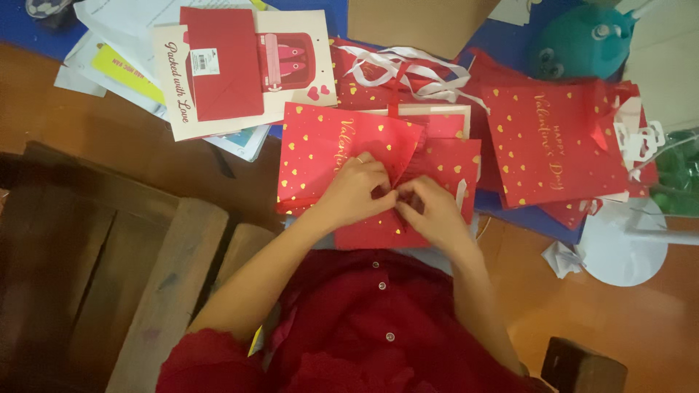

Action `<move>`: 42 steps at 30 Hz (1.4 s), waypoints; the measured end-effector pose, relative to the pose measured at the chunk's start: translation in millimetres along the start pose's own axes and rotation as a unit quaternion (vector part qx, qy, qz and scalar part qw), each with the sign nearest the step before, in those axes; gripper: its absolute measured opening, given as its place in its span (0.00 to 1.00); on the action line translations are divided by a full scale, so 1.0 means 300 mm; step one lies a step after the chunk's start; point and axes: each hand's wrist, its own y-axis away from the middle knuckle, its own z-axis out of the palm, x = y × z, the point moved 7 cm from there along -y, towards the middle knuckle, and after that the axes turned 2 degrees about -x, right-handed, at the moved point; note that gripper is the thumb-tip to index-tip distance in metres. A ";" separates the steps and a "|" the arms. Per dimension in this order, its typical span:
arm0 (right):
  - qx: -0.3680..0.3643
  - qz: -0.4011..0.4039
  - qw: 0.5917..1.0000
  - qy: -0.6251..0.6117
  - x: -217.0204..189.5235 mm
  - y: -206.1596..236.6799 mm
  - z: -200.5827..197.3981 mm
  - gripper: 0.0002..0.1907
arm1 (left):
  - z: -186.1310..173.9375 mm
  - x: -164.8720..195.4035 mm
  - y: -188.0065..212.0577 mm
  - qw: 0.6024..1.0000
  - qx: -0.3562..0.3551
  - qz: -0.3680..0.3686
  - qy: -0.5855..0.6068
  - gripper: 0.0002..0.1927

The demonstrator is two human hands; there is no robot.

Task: The person ties white and red ribbons onto Valentine's Day gift bags and envelopes. They thread the ribbons through slots, pull them taut, and form bows, then place the finished items into a stack.

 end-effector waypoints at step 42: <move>0.243 0.096 0.964 0.060 -0.018 0.149 -0.172 0.10 | 0.144 0.066 -0.155 0.994 0.046 0.032 0.097 0.12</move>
